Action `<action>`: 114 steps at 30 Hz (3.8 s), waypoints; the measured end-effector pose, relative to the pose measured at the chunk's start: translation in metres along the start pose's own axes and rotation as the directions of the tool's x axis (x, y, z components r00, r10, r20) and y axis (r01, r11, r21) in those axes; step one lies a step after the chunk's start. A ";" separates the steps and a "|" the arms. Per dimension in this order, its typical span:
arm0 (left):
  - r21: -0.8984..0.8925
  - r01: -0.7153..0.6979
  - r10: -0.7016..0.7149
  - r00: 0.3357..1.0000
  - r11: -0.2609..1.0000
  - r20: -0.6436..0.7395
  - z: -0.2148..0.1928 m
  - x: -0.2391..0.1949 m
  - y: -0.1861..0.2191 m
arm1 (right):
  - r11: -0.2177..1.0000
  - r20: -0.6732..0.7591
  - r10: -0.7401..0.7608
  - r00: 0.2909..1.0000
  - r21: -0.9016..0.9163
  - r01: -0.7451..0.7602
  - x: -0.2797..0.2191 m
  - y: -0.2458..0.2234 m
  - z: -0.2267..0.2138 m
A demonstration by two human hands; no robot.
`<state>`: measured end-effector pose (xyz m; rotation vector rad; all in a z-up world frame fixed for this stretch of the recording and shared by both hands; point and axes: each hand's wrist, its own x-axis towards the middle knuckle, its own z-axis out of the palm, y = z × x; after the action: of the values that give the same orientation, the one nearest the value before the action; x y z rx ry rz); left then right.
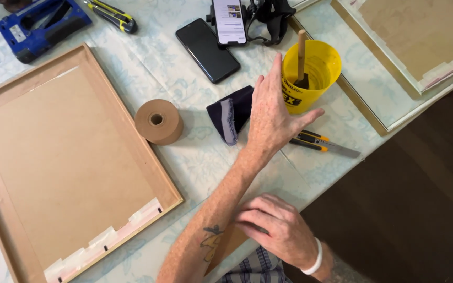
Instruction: Applying brown paper tape to the back of a picture frame to seal the backing and glass.
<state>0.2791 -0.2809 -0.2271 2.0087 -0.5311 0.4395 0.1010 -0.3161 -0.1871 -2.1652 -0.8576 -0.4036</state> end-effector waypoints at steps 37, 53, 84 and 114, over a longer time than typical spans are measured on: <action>-0.014 -0.296 0.296 0.955 0.955 0.006 0.001 -0.001 -0.004 | 0.724 -0.106 0.470 0.876 -0.521 -0.451 0.077 0.127 -0.136; 0.033 -0.295 0.294 0.955 0.955 0.027 -0.006 0.001 0.002 | 0.435 0.031 0.319 0.947 -0.893 -0.118 0.082 0.149 -0.151; -0.019 -0.118 0.118 0.992 0.993 0.041 -0.013 0.012 -0.011 | 0.910 -0.303 0.411 0.860 0.192 -0.367 -0.048 -0.027 0.060; 0.757 0.164 -0.187 0.981 0.633 -0.056 -0.250 -0.360 0.069 | 0.966 -0.250 0.250 0.935 0.136 -0.222 -0.020 -0.065 0.096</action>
<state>-0.0811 -0.0233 -0.2464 2.8605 -0.1417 0.5753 0.0435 -0.2215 -0.2265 -2.0278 -0.4526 -0.5008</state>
